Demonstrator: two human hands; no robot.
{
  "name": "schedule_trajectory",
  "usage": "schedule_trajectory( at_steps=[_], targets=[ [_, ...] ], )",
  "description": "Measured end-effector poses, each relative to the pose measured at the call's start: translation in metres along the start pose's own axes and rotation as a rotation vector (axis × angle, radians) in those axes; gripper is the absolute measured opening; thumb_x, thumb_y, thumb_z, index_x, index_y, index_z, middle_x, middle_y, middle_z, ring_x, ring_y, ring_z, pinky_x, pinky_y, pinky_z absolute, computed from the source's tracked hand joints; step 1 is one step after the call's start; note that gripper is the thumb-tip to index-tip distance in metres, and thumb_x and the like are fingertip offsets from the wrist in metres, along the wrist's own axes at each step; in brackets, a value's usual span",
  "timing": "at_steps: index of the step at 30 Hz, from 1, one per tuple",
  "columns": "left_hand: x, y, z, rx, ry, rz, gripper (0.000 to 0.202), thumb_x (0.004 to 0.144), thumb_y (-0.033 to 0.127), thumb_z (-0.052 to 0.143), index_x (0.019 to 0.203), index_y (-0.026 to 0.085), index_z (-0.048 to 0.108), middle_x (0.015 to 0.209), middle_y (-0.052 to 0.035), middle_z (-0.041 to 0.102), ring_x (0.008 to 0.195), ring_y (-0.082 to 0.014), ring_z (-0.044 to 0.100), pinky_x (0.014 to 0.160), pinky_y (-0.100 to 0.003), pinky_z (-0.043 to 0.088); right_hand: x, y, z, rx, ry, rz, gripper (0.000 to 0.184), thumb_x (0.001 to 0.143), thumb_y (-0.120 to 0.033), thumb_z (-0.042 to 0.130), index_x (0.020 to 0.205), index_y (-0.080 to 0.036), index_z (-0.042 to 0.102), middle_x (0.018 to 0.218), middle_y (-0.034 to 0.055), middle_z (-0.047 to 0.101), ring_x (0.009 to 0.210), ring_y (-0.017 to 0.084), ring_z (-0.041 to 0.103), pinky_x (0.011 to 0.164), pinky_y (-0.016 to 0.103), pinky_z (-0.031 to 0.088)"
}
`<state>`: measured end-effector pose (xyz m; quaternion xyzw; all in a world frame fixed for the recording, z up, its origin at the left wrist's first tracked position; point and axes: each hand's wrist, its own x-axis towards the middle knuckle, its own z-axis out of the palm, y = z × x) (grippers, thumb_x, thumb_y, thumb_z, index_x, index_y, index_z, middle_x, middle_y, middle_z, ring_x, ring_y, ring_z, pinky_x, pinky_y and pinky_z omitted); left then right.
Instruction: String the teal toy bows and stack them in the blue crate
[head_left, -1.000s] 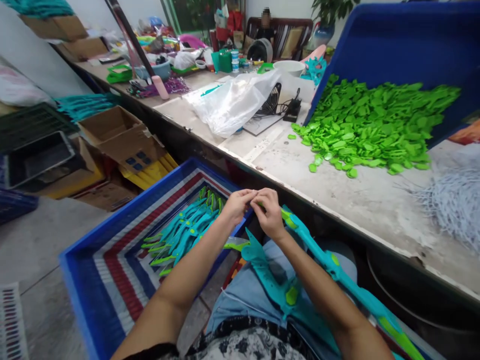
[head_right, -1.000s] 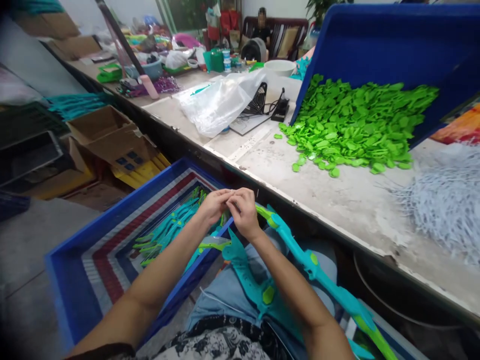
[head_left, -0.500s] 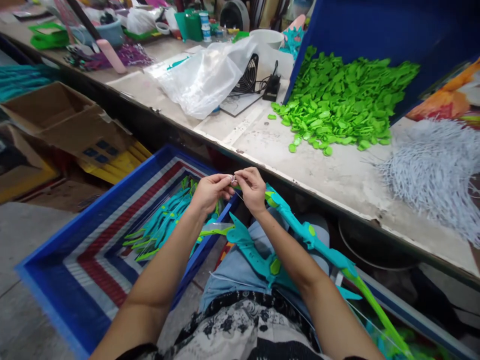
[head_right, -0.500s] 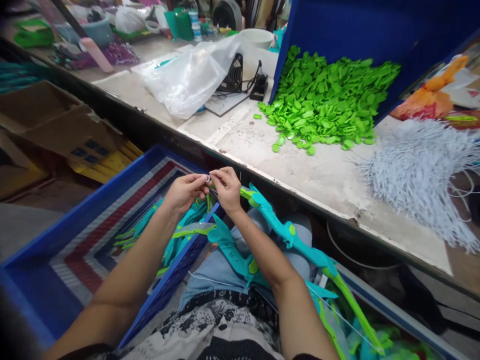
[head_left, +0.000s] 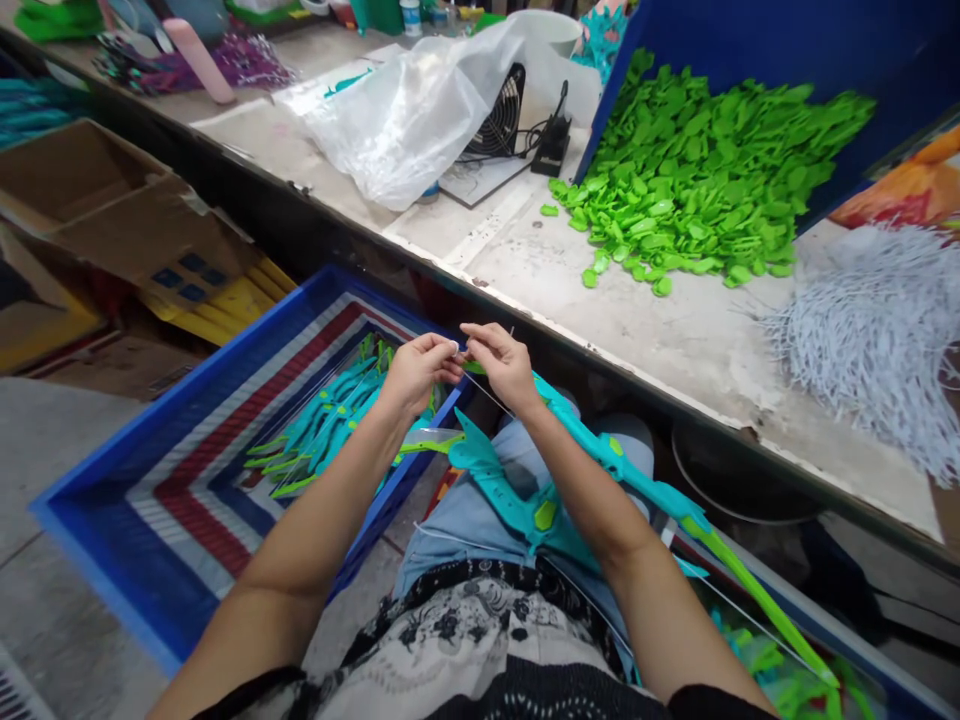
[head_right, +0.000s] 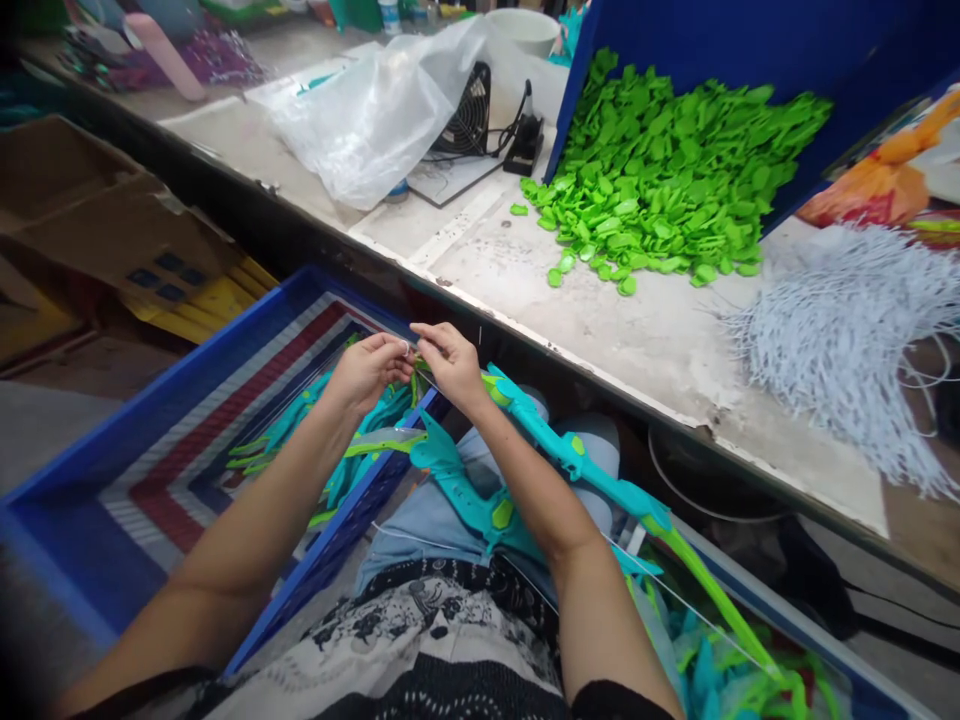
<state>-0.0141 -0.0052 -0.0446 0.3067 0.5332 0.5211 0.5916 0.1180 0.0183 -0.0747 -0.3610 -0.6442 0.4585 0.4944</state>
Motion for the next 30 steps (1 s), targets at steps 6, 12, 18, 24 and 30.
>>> schedule_trajectory(
  at_steps=[6,12,18,24,30],
  targets=[
    [0.002,-0.005,-0.001,-0.166,-0.017,-0.035,0.01,0.058,0.021,0.066,0.062,0.013,0.063,0.061,-0.0022,0.065,0.058,-0.0136,0.063,0.057,-0.025,0.054,-0.001,0.0,-0.002,-0.301,0.044,-0.202,0.017,0.088,-0.031,0.055,0.087,-0.023,0.07,0.086,0.0038,0.062,0.081,0.014,0.059,0.076,0.028,0.05],
    [-0.003,-0.004,-0.006,0.022,-0.071,0.053,0.02,0.055,0.023,0.077,0.071,0.012,0.069,0.063,-0.003,0.066,0.055,-0.0131,0.061,0.056,-0.025,0.052,0.002,-0.003,-0.009,-0.401,-0.052,-0.238,0.018,0.088,-0.027,0.05,0.082,-0.02,0.066,0.081,0.0035,0.063,0.077,0.013,0.059,0.075,0.026,0.049],
    [-0.002,-0.011,0.0,0.253,0.015,0.181,0.021,0.059,0.031,0.079,0.063,0.014,0.066,0.053,0.0006,0.058,0.047,-0.0082,0.049,0.043,-0.019,0.036,-0.004,0.006,-0.011,-0.228,0.026,-0.007,0.013,0.081,-0.027,0.055,0.077,-0.018,0.064,0.077,0.0007,0.066,0.069,0.012,0.062,0.069,0.025,0.051],
    [0.001,-0.018,-0.01,0.261,-0.083,0.064,0.024,0.056,0.035,0.081,0.069,0.016,0.075,0.069,-0.0066,0.071,0.065,-0.0163,0.061,0.058,-0.024,0.047,-0.018,0.008,-0.02,-0.419,-0.071,-0.145,0.017,0.086,-0.026,0.051,0.079,-0.02,0.065,0.081,0.0034,0.067,0.076,0.014,0.062,0.073,0.027,0.049],
    [0.003,-0.035,-0.018,0.374,-0.103,0.125,0.022,0.062,0.036,0.077,0.074,0.017,0.077,0.07,-0.0056,0.072,0.066,-0.0175,0.062,0.062,-0.027,0.049,-0.027,0.014,-0.015,-0.761,-0.131,-0.255,0.021,0.09,-0.022,0.043,0.079,-0.02,0.06,0.082,0.007,0.063,0.079,0.018,0.057,0.073,0.029,0.042]
  ],
)
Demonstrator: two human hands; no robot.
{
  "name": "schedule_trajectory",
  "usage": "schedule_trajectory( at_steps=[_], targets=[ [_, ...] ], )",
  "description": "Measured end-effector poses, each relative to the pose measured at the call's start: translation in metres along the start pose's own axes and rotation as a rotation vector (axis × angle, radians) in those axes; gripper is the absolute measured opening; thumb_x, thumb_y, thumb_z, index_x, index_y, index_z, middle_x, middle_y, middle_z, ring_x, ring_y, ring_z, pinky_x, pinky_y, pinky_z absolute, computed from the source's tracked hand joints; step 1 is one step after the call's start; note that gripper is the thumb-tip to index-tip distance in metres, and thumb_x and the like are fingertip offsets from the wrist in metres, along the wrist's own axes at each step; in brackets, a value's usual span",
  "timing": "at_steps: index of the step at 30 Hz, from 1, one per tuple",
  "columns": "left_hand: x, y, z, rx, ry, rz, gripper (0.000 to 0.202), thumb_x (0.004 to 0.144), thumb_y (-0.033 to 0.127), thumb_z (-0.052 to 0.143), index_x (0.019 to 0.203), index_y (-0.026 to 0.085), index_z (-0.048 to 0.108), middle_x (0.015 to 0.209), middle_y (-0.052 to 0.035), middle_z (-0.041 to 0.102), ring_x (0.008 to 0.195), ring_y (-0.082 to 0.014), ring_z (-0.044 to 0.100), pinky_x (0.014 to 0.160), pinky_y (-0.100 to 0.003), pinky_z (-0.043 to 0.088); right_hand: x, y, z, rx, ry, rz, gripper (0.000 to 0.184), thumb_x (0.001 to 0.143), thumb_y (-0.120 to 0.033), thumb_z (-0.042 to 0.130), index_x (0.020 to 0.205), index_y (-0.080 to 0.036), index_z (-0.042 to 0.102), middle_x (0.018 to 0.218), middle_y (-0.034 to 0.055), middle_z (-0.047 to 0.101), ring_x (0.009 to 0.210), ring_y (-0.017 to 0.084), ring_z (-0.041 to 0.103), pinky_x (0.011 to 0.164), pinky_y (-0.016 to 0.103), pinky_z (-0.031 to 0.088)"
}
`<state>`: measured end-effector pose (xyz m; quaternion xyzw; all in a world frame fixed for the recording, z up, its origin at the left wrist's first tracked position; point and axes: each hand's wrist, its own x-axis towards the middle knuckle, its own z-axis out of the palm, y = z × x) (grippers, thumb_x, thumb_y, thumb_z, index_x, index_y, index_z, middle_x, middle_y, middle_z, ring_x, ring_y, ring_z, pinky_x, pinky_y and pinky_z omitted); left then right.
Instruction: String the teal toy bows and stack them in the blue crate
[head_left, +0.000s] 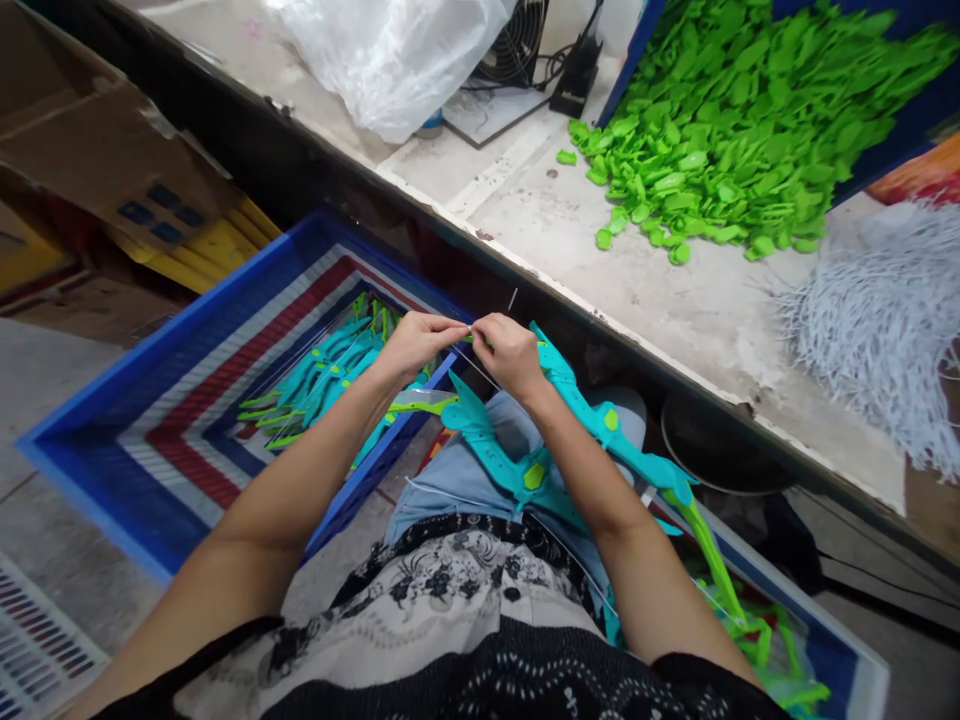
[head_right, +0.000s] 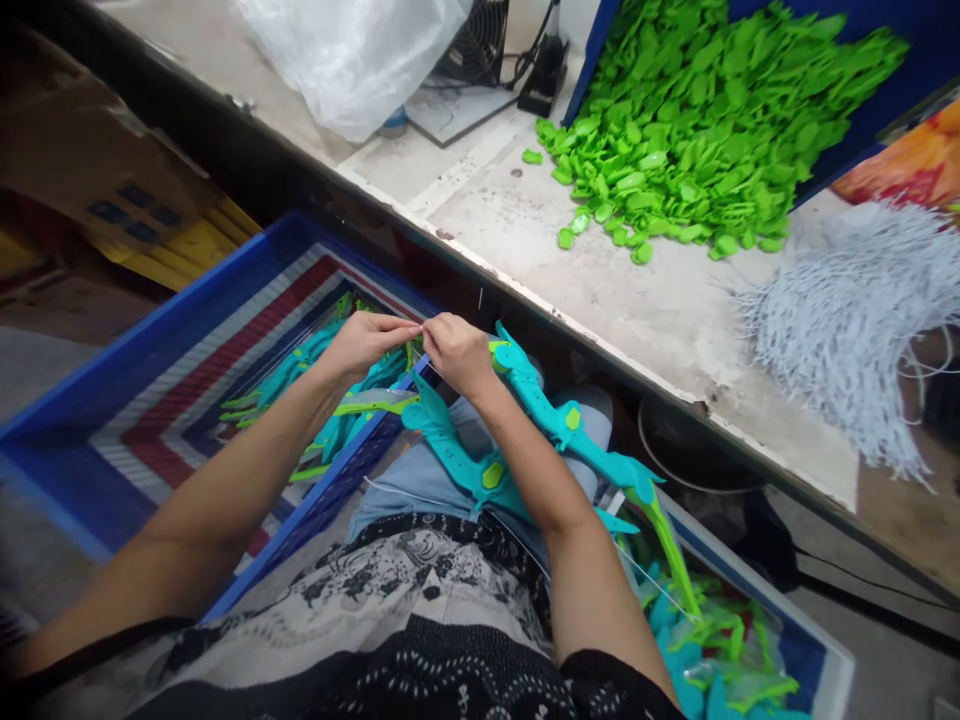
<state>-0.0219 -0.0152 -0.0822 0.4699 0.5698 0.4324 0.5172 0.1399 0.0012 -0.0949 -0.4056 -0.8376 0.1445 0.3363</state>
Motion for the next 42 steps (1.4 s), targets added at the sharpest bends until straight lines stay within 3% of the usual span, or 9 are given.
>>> schedule_trajectory(
  at_steps=[5,8,12,15,18,23,28,33,42],
  targets=[
    [-0.005,-0.021,0.005,0.104,0.072,0.173,0.021,0.07,0.033,0.069,0.082,0.018,0.075,0.083,-0.0049,0.072,0.078,-0.0173,0.062,0.07,-0.025,0.049,-0.005,0.011,0.023,-0.049,-0.019,0.145,0.016,0.088,-0.019,0.044,0.079,-0.019,0.057,0.081,0.0067,0.059,0.079,0.019,0.053,0.073,0.03,0.039],
    [-0.04,-0.036,-0.006,0.086,0.229,0.167,0.031,0.074,0.035,0.065,0.1,0.019,0.071,0.107,-0.0061,0.068,0.092,-0.0177,0.061,0.073,-0.023,0.048,-0.01,0.016,0.028,-0.057,-0.079,0.124,0.015,0.088,-0.019,0.047,0.08,-0.018,0.059,0.08,0.0074,0.059,0.08,0.021,0.052,0.075,0.032,0.039],
    [-0.13,-0.065,-0.026,0.202,0.548,-0.201,0.033,0.076,0.046,0.062,0.084,0.015,0.07,0.078,-0.0032,0.067,0.076,-0.0159,0.059,0.068,-0.023,0.044,-0.015,0.004,0.029,-0.065,-0.071,0.039,0.022,0.093,-0.021,0.041,0.087,-0.017,0.062,0.089,0.0101,0.061,0.089,0.023,0.051,0.083,0.037,0.04],
    [-0.191,-0.088,-0.024,0.144,0.41,-0.572,0.038,0.068,0.052,0.068,0.077,0.015,0.072,0.072,-0.0034,0.069,0.075,-0.0192,0.06,0.071,-0.026,0.044,-0.02,-0.022,0.041,-0.017,-0.233,-0.148,0.025,0.095,-0.026,0.04,0.097,-0.015,0.063,0.098,0.0116,0.061,0.097,0.023,0.05,0.088,0.037,0.04],
    [-0.215,-0.104,-0.004,-0.017,0.289,-0.667,0.038,0.06,0.047,0.077,0.083,0.017,0.075,0.088,-0.0058,0.073,0.089,-0.0231,0.062,0.082,-0.029,0.044,-0.029,-0.05,0.064,-0.054,-0.445,-0.26,0.035,0.088,-0.034,0.057,0.116,-0.014,0.058,0.115,0.0148,0.057,0.107,0.028,0.047,0.092,0.04,0.039],
    [-0.198,-0.102,0.017,-0.404,0.346,-0.698,0.027,0.062,0.036,0.078,0.077,0.014,0.072,0.088,-0.0081,0.071,0.085,-0.0208,0.063,0.08,-0.031,0.047,-0.044,-0.061,0.086,-0.163,-0.643,-0.043,0.056,0.082,-0.024,0.063,0.135,-0.019,0.044,0.114,0.0163,0.055,0.102,0.028,0.052,0.086,0.041,0.042],
    [-0.179,-0.068,0.004,-0.95,0.251,-0.569,0.018,0.07,0.027,0.076,0.078,0.015,0.064,0.061,0.0016,0.06,0.058,-0.0098,0.057,0.066,-0.027,0.052,-0.045,-0.035,0.078,0.517,-0.663,0.192,0.045,0.074,-0.027,0.071,0.117,-0.02,0.058,0.093,0.0025,0.061,0.085,0.016,0.057,0.078,0.028,0.045],
    [-0.158,-0.034,-0.024,-0.739,0.199,-0.283,0.031,0.072,0.028,0.075,0.095,0.014,0.06,0.053,0.0043,0.056,0.038,-0.0035,0.035,0.043,-0.018,0.038,-0.064,-0.02,0.065,1.307,-0.594,0.605,0.049,0.066,-0.034,0.076,0.109,-0.02,0.058,0.079,-0.0027,0.063,0.064,0.01,0.057,0.06,0.023,0.045],
    [-0.109,-0.007,-0.037,-0.312,0.176,-0.146,0.021,0.071,0.03,0.071,0.074,0.013,0.059,0.056,-0.0023,0.062,0.038,-0.0035,0.037,0.039,-0.018,0.025,-0.084,-0.021,0.053,1.469,-0.517,0.758,0.047,0.059,-0.029,0.082,0.101,-0.021,0.061,0.082,-0.0012,0.068,0.065,0.011,0.06,0.058,0.023,0.047]
  ],
)
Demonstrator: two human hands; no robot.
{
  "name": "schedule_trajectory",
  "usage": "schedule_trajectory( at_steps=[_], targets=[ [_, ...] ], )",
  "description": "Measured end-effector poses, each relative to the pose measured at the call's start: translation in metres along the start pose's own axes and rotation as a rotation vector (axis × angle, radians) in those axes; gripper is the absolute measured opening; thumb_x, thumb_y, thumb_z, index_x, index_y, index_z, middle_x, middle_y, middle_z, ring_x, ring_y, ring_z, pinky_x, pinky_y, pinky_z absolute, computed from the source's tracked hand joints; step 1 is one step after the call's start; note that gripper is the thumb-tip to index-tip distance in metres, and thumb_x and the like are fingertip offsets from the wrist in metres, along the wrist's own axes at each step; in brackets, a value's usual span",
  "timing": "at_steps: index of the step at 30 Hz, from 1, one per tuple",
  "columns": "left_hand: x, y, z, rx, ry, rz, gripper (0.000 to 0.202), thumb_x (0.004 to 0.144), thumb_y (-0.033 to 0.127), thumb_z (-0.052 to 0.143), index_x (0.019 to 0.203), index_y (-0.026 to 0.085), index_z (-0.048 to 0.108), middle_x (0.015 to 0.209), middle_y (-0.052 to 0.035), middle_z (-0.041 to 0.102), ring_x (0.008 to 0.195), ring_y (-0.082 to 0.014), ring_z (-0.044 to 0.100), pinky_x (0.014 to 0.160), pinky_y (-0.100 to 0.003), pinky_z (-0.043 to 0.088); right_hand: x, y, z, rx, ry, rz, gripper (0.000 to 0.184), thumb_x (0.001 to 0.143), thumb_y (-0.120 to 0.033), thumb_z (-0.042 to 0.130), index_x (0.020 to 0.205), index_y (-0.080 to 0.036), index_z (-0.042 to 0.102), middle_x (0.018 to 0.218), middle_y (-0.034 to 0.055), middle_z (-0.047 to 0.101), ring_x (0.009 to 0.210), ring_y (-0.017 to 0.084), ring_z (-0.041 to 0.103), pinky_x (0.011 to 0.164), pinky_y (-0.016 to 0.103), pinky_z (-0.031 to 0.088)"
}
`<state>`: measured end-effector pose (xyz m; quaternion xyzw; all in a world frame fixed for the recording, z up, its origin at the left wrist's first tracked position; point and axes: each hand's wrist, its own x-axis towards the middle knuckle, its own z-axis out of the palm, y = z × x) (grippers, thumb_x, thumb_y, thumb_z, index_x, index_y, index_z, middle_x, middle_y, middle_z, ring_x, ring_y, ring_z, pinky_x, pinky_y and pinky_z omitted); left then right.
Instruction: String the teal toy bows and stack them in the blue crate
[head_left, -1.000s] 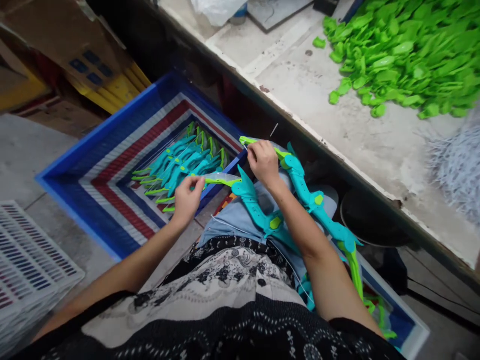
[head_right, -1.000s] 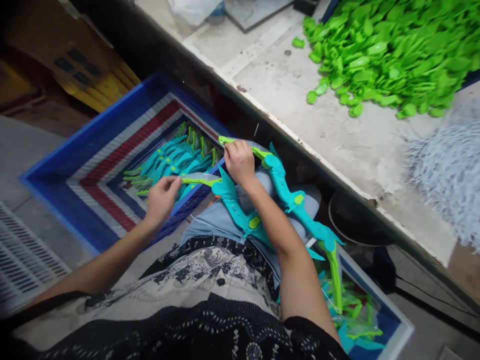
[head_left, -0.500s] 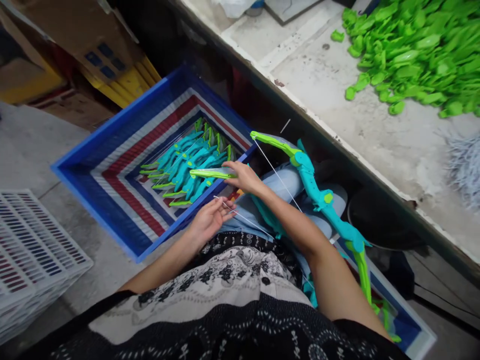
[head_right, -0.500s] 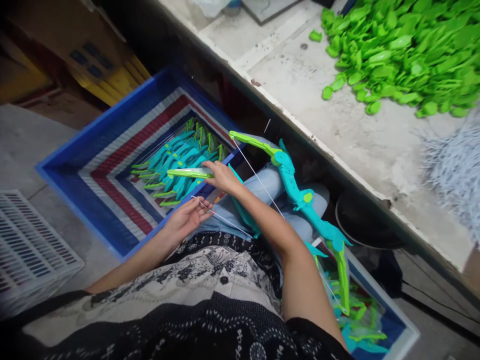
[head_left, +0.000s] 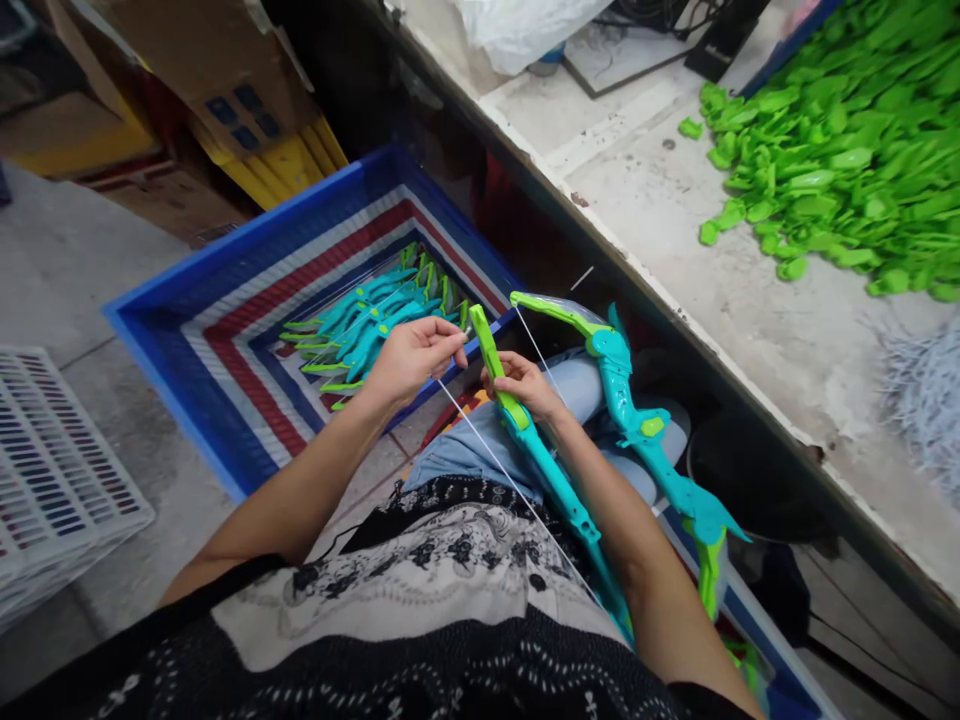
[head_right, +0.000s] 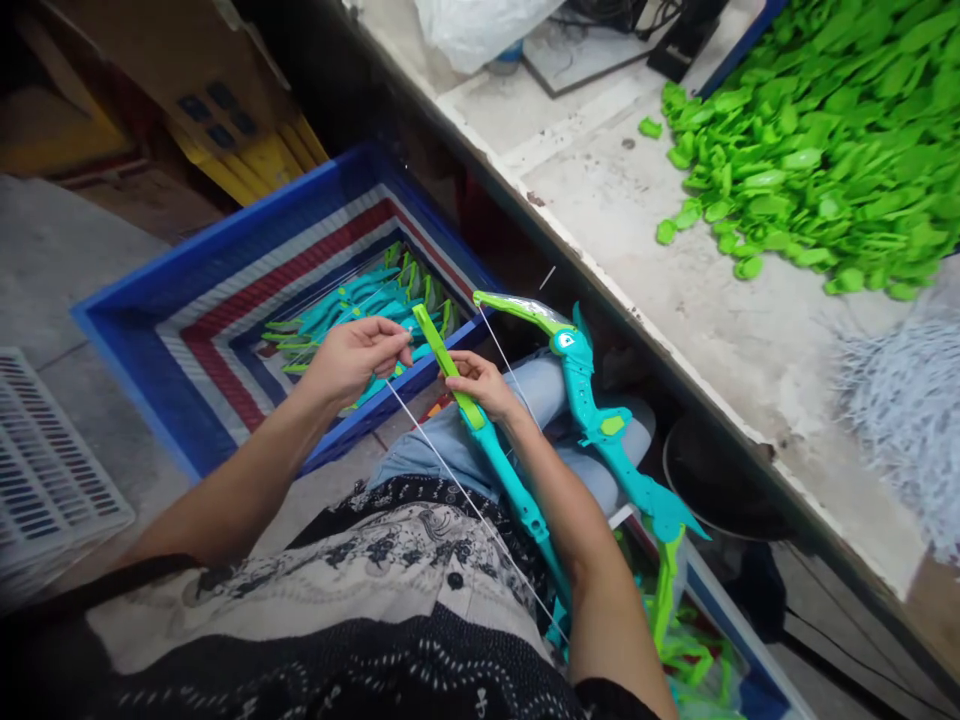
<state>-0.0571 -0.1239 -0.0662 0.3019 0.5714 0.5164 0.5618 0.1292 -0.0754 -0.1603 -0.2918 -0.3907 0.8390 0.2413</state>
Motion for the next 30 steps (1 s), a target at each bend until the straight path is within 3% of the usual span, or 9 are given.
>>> schedule_trajectory(
  at_steps=[6,15,19,24,30],
  targets=[
    [0.004,0.016,0.006,0.301,0.05,0.109,0.012,0.076,0.025,0.063,0.072,0.013,0.062,0.057,-0.0009,0.063,0.042,-0.0051,0.045,0.041,-0.018,0.03,0.001,-0.002,0.002,-0.012,0.016,0.017,0.048,0.057,-0.03,0.083,0.1,-0.021,0.062,0.083,-0.0005,0.068,0.064,0.011,0.059,0.057,0.024,0.047],
    [0.007,0.023,0.008,0.418,0.04,0.143,0.006,0.077,0.017,0.059,0.074,0.013,0.063,0.058,-0.0003,0.064,0.049,-0.0074,0.054,0.046,-0.017,0.038,0.002,0.0,0.001,0.01,0.012,0.0,0.047,0.059,-0.028,0.082,0.101,-0.02,0.062,0.082,-0.0006,0.069,0.063,0.01,0.059,0.056,0.023,0.048],
    [0.009,0.025,0.006,0.338,0.038,0.157,0.007,0.076,0.02,0.063,0.072,0.013,0.062,0.057,-0.001,0.063,0.046,-0.0067,0.051,0.044,-0.017,0.035,0.0,-0.003,0.005,-0.013,0.036,0.011,0.048,0.058,-0.029,0.082,0.1,-0.02,0.062,0.083,-0.0003,0.069,0.064,0.01,0.059,0.057,0.023,0.048],
    [0.014,0.022,0.003,0.162,-0.069,0.084,0.017,0.074,0.027,0.069,0.074,0.014,0.058,0.057,-0.0025,0.063,0.038,-0.0049,0.042,0.039,-0.018,0.029,0.0,-0.004,0.008,-0.017,0.061,0.006,0.049,0.057,-0.03,0.082,0.101,-0.02,0.062,0.082,-0.0008,0.068,0.066,0.01,0.059,0.057,0.022,0.048],
    [0.023,0.014,0.0,-0.033,-0.14,0.05,0.034,0.07,0.029,0.073,0.096,0.015,0.056,0.057,-0.0003,0.064,0.037,-0.0053,0.041,0.04,-0.019,0.032,-0.004,-0.002,0.01,-0.116,0.053,-0.022,0.049,0.06,-0.035,0.081,0.103,-0.022,0.062,0.084,-0.0004,0.067,0.073,0.013,0.061,0.067,0.026,0.051]
  ],
)
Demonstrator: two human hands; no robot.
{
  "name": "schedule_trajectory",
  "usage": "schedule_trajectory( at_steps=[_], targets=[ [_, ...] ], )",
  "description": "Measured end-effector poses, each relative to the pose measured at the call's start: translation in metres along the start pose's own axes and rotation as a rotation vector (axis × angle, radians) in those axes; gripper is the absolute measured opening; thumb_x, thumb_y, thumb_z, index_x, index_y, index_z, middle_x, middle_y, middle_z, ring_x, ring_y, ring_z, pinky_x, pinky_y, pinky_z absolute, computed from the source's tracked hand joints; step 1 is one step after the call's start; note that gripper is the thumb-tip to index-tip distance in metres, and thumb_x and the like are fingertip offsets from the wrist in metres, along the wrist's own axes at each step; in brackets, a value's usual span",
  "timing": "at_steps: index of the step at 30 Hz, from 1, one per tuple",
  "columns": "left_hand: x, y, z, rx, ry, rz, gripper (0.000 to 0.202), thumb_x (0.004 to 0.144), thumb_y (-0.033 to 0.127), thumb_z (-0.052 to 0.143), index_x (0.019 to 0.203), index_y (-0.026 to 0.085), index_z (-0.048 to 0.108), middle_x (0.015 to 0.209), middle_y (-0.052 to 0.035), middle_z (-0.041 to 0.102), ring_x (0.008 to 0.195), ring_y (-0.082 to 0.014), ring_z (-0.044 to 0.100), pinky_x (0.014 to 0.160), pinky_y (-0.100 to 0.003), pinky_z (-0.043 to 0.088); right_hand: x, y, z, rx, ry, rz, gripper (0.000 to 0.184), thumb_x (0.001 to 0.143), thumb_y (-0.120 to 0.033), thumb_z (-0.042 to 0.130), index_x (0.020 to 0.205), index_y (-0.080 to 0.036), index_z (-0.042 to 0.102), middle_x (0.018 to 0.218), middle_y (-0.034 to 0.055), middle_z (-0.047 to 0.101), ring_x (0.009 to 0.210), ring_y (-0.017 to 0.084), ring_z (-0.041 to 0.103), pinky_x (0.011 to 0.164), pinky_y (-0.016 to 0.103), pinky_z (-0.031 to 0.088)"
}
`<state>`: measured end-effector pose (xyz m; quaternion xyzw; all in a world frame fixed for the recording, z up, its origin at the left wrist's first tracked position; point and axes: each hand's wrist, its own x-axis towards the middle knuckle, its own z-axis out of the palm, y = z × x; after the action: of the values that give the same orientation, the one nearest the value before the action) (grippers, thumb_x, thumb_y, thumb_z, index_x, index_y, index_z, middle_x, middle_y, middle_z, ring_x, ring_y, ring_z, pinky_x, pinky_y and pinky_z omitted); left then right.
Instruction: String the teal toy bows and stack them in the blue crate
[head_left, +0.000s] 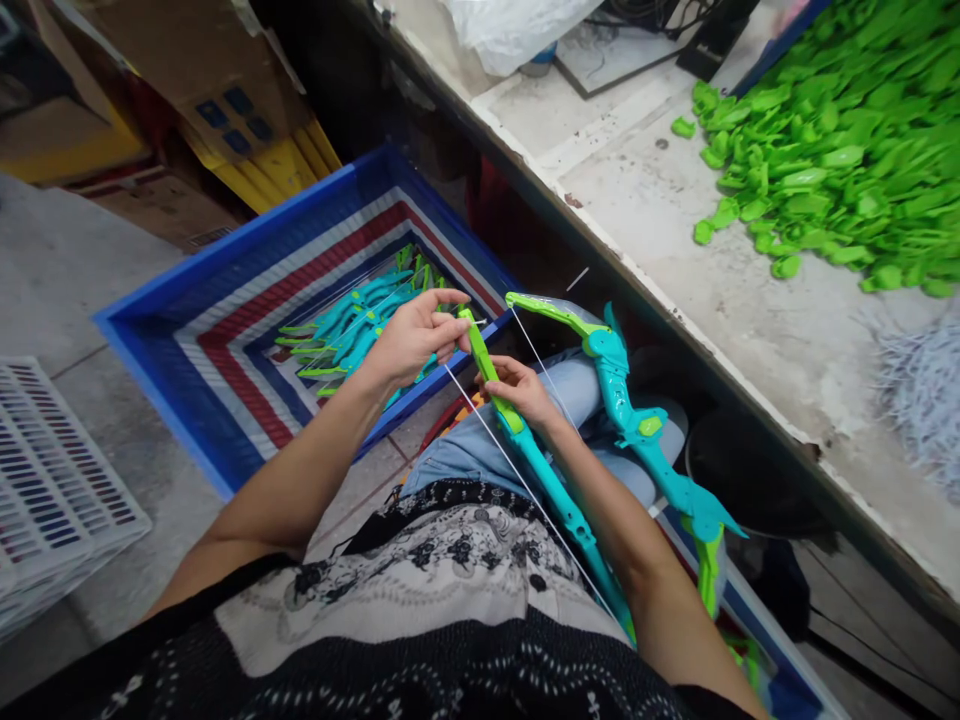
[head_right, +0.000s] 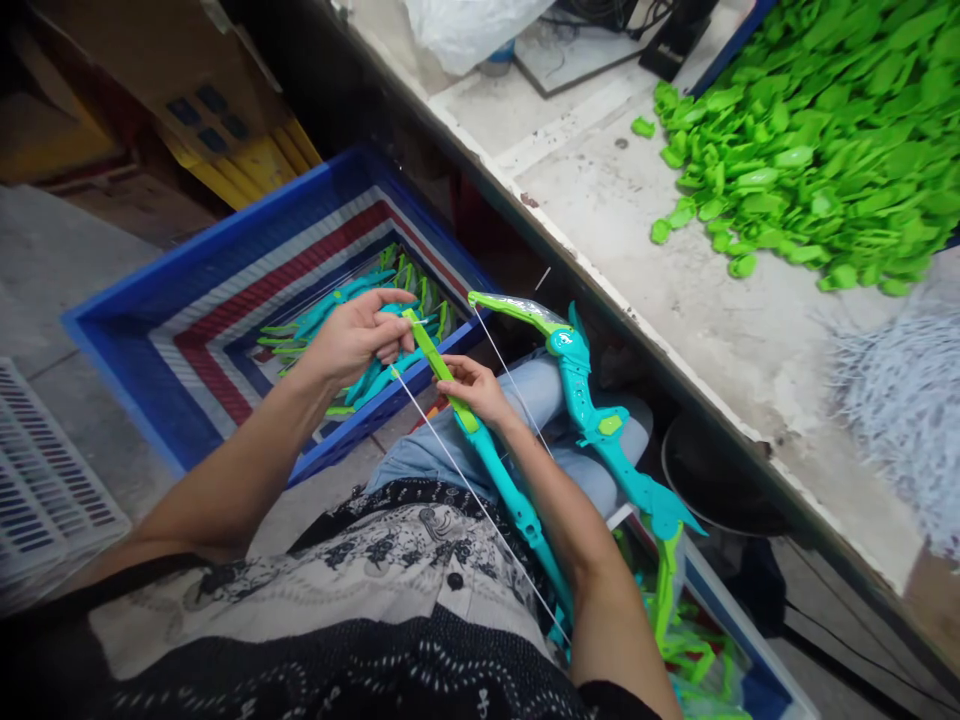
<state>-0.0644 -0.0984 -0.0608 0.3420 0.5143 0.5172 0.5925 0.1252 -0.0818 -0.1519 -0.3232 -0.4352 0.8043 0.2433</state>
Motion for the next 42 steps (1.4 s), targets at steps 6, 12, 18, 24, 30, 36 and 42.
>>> schedule_trajectory(
  at_steps=[6,12,18,24,30,36,42],
  targets=[
    [0.004,0.001,-0.004,-0.034,-0.026,-0.043,0.037,0.067,0.035,0.078,0.089,0.012,0.059,0.056,-0.003,0.064,0.037,-0.0051,0.042,0.039,-0.019,0.033,0.01,-0.038,0.011,-0.516,0.208,-0.465,0.033,0.082,-0.035,0.064,0.113,-0.024,0.063,0.104,0.0038,0.062,0.094,0.015,0.059,0.084,0.031,0.048],
    [0.004,0.003,-0.004,-0.047,-0.056,-0.063,0.039,0.065,0.037,0.079,0.089,0.013,0.059,0.058,-0.003,0.064,0.039,-0.0053,0.042,0.04,-0.019,0.035,0.033,-0.085,0.025,-0.818,0.145,-0.754,0.014,0.087,-0.03,0.058,0.083,-0.02,0.066,0.082,0.0025,0.063,0.079,0.014,0.056,0.075,0.031,0.045],
    [0.004,0.003,-0.003,0.192,-0.007,-0.047,0.034,0.066,0.037,0.078,0.086,0.018,0.059,0.053,0.0023,0.057,0.041,-0.0098,0.048,0.042,-0.021,0.037,0.038,-0.08,0.034,-0.977,0.163,-0.84,0.015,0.089,-0.022,0.051,0.075,-0.018,0.057,0.076,0.0013,0.056,0.076,0.014,0.051,0.075,0.03,0.041],
    [-0.003,-0.007,0.016,0.511,0.23,0.395,0.014,0.074,0.011,0.059,0.082,0.021,0.066,0.087,-0.002,0.064,0.086,-0.0149,0.058,0.079,-0.025,0.045,0.081,-0.115,-0.037,-0.921,0.608,-0.804,0.015,0.086,-0.022,0.055,0.072,-0.016,0.055,0.07,-0.0012,0.053,0.071,0.011,0.05,0.071,0.026,0.041],
    [0.014,0.005,0.033,0.284,0.05,0.221,0.012,0.075,0.021,0.059,0.073,0.017,0.07,0.081,-0.0038,0.064,0.083,-0.0164,0.058,0.079,-0.027,0.045,0.055,-0.144,-0.007,-0.868,0.761,-0.954,0.014,0.09,-0.026,0.051,0.082,-0.017,0.057,0.077,0.0018,0.054,0.072,0.012,0.052,0.07,0.027,0.042],
    [0.023,0.045,0.017,0.098,0.082,0.054,0.015,0.068,0.026,0.071,0.073,0.012,0.068,0.077,-0.0057,0.068,0.075,-0.0156,0.061,0.067,-0.025,0.046,0.01,-0.084,0.062,-0.94,0.395,-0.956,0.01,0.09,-0.023,0.051,0.083,-0.021,0.057,0.082,0.0041,0.055,0.083,0.016,0.053,0.078,0.034,0.046],
    [0.008,0.06,0.018,0.195,0.22,0.154,0.004,0.072,0.013,0.065,0.072,0.014,0.061,0.064,-0.0003,0.061,0.053,-0.0091,0.056,0.047,-0.018,0.039,0.027,-0.08,0.065,-0.75,0.425,-0.878,0.013,0.092,-0.027,0.049,0.084,-0.021,0.058,0.083,0.0033,0.055,0.079,0.014,0.055,0.067,0.027,0.048]
  ],
)
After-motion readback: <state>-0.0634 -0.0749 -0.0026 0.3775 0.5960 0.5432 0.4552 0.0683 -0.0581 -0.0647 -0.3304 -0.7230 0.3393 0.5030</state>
